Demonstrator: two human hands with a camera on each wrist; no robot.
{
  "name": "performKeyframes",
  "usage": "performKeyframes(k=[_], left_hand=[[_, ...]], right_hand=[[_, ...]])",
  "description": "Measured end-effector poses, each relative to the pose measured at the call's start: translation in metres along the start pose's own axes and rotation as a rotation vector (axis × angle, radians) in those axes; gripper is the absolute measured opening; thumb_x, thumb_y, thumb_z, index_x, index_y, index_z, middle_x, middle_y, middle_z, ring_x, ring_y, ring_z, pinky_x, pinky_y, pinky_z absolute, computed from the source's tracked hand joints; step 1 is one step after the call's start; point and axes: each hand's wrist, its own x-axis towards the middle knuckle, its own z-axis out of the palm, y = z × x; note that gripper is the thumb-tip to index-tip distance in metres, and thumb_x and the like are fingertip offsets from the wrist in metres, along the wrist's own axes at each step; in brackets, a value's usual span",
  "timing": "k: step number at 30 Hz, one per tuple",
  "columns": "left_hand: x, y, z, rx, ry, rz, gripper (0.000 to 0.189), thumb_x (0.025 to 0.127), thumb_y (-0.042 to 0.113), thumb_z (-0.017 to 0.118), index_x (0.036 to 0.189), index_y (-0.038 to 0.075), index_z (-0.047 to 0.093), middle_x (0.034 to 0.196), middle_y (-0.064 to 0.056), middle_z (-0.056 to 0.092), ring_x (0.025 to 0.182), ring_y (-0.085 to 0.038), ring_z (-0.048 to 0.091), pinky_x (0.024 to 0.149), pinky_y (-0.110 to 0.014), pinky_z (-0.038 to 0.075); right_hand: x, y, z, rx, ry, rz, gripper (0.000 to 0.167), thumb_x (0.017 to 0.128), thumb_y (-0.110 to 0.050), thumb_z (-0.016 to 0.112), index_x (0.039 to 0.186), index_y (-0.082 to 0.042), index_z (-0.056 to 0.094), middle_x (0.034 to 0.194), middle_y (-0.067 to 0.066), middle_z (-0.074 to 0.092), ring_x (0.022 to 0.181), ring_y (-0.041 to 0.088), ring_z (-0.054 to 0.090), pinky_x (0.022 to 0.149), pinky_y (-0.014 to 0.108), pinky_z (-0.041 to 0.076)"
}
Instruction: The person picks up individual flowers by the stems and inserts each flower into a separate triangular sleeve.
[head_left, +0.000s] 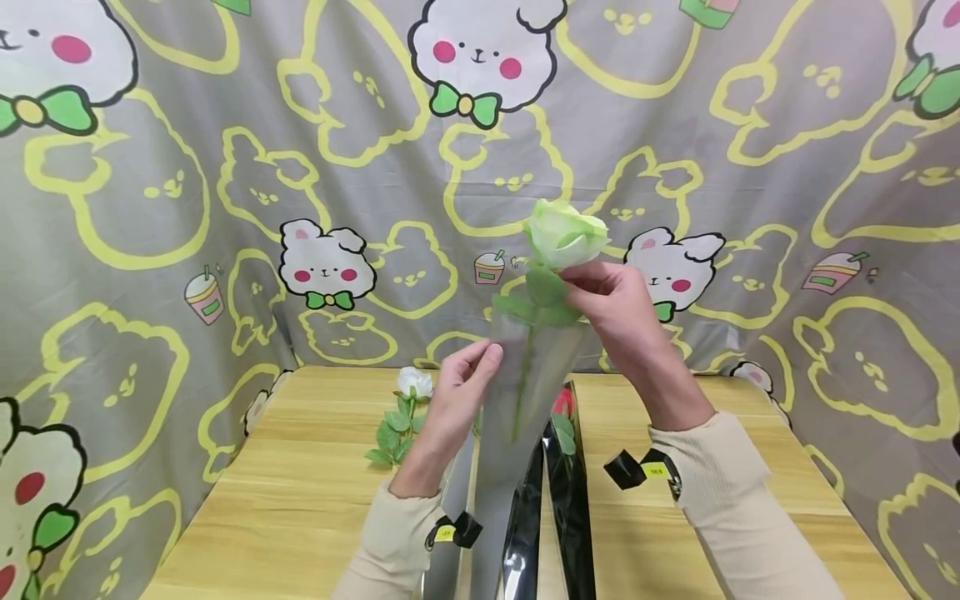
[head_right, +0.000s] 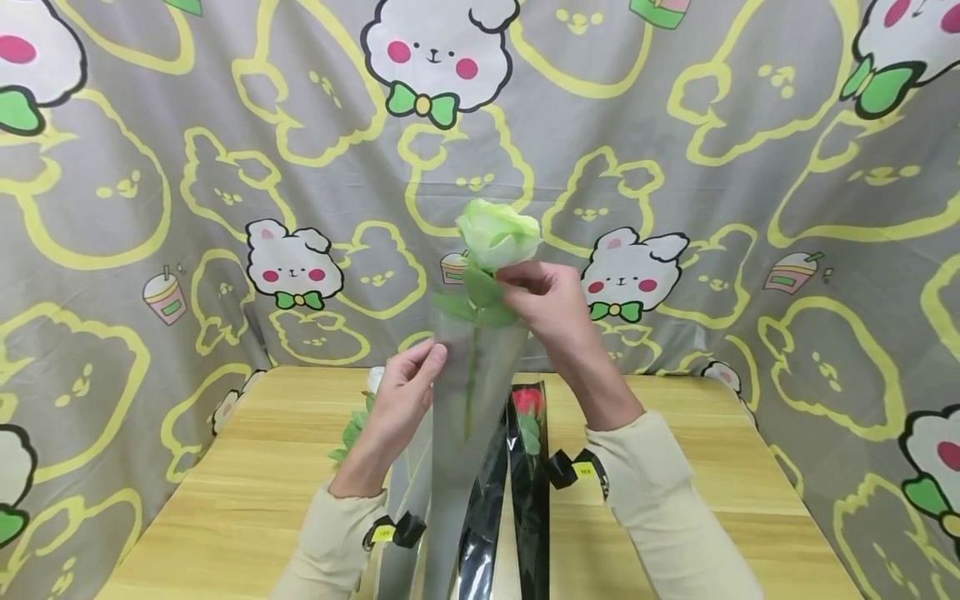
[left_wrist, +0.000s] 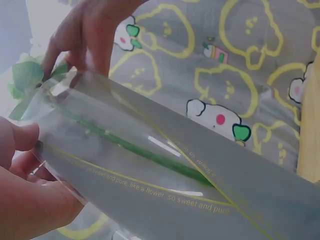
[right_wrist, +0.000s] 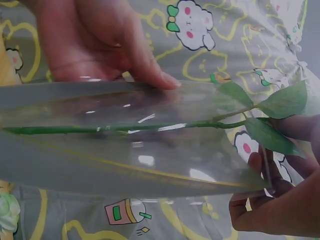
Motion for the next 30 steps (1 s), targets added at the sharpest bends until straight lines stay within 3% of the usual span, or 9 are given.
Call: performKeyframes(k=[1, 2, 6, 8, 9, 12, 19, 25, 30], left_hand=[[0.0, 0.001, 0.0, -0.004, 0.004, 0.002, 0.026, 0.108, 0.016, 0.054, 0.096, -0.007, 0.058, 0.074, -0.007, 0.026, 0.074, -0.015, 0.034, 0.071, -0.027, 0.034], [0.0, 0.002, 0.0, -0.006, 0.012, 0.0, 0.025, 0.108, 0.015, 0.055, 0.101, -0.009, 0.061, 0.075, -0.004, 0.036, 0.076, -0.011, 0.038, 0.072, -0.024, 0.037], [0.0, 0.006, -0.001, -0.04, 0.011, -0.002, 0.03, 0.107, 0.014, 0.056, 0.122, -0.011, 0.063, 0.072, -0.004, 0.039, 0.066, -0.008, 0.04, 0.063, -0.02, 0.038], [0.001, 0.007, 0.0, -0.072, -0.003, -0.001, 0.028, 0.107, 0.014, 0.056, 0.119, -0.01, 0.063, 0.068, -0.001, 0.038, 0.059, -0.007, 0.035, 0.056, -0.02, 0.032], [0.002, 0.008, 0.0, -0.085, -0.008, 0.002, 0.025, 0.107, 0.015, 0.056, 0.115, -0.008, 0.063, 0.064, 0.0, 0.028, 0.054, -0.01, 0.028, 0.052, -0.022, 0.026], [0.003, 0.011, 0.002, -0.111, 0.005, 0.003, 0.023, 0.107, 0.014, 0.057, 0.118, -0.005, 0.064, 0.06, 0.006, 0.028, 0.05, -0.007, 0.026, 0.049, -0.021, 0.025], [0.0, 0.016, 0.005, -0.102, 0.049, -0.022, 0.029, 0.105, 0.01, 0.06, 0.127, -0.009, 0.062, 0.062, 0.005, 0.035, 0.049, -0.006, 0.03, 0.047, -0.021, 0.027], [-0.001, 0.014, 0.006, -0.159, 0.017, -0.002, 0.029, 0.104, 0.009, 0.06, 0.129, -0.006, 0.064, 0.072, 0.005, 0.052, 0.048, -0.005, 0.026, 0.047, -0.021, 0.024], [-0.001, 0.012, 0.004, -0.334, -0.03, -0.022, 0.032, 0.105, 0.003, 0.055, 0.136, -0.006, 0.058, 0.1, 0.001, 0.07, 0.084, -0.006, 0.062, 0.077, -0.02, 0.051]], right_hand=[[0.001, 0.0, 0.001, -0.017, -0.009, 0.005, 0.033, 0.092, 0.007, 0.064, 0.084, -0.022, 0.078, 0.088, -0.005, 0.074, 0.086, 0.009, 0.067, 0.08, 0.024, 0.054], [0.001, 0.0, 0.001, -0.033, -0.022, 0.012, 0.033, 0.092, 0.008, 0.063, 0.085, -0.021, 0.077, 0.088, -0.006, 0.074, 0.086, 0.009, 0.066, 0.079, 0.024, 0.054], [0.0, -0.002, 0.003, -0.129, -0.065, 0.057, 0.022, 0.091, 0.005, 0.062, 0.09, -0.012, 0.077, 0.089, -0.006, 0.073, 0.087, 0.011, 0.062, 0.078, 0.024, 0.052], [0.0, -0.003, 0.003, -0.185, -0.092, 0.08, 0.014, 0.092, 0.003, 0.063, 0.094, -0.003, 0.076, 0.091, -0.006, 0.073, 0.09, 0.012, 0.061, 0.078, 0.025, 0.052], [0.0, -0.004, 0.004, -0.213, -0.106, 0.091, 0.012, 0.092, 0.001, 0.065, 0.097, 0.0, 0.076, 0.092, -0.006, 0.073, 0.091, 0.012, 0.061, 0.078, 0.025, 0.052], [0.002, -0.006, 0.004, -0.297, -0.162, 0.108, 0.018, 0.094, -0.003, 0.067, 0.106, 0.009, 0.074, 0.098, -0.002, 0.074, 0.096, 0.015, 0.061, 0.08, 0.026, 0.052], [0.009, -0.016, -0.003, -0.458, -0.306, 0.149, 0.024, 0.093, -0.001, 0.067, 0.114, 0.006, 0.075, 0.117, 0.015, 0.072, 0.122, 0.024, 0.056, 0.097, 0.038, 0.045], [0.012, -0.024, -0.01, -0.542, -0.444, 0.165, 0.021, 0.093, -0.004, 0.071, 0.112, 0.004, 0.077, 0.116, 0.013, 0.072, 0.113, 0.026, 0.058, 0.092, 0.037, 0.05], [0.01, -0.034, -0.019, -0.479, -0.468, 0.171, 0.029, 0.095, -0.013, 0.073, 0.121, 0.0, 0.074, 0.126, 0.011, 0.069, 0.121, 0.023, 0.06, 0.099, 0.037, 0.049]])
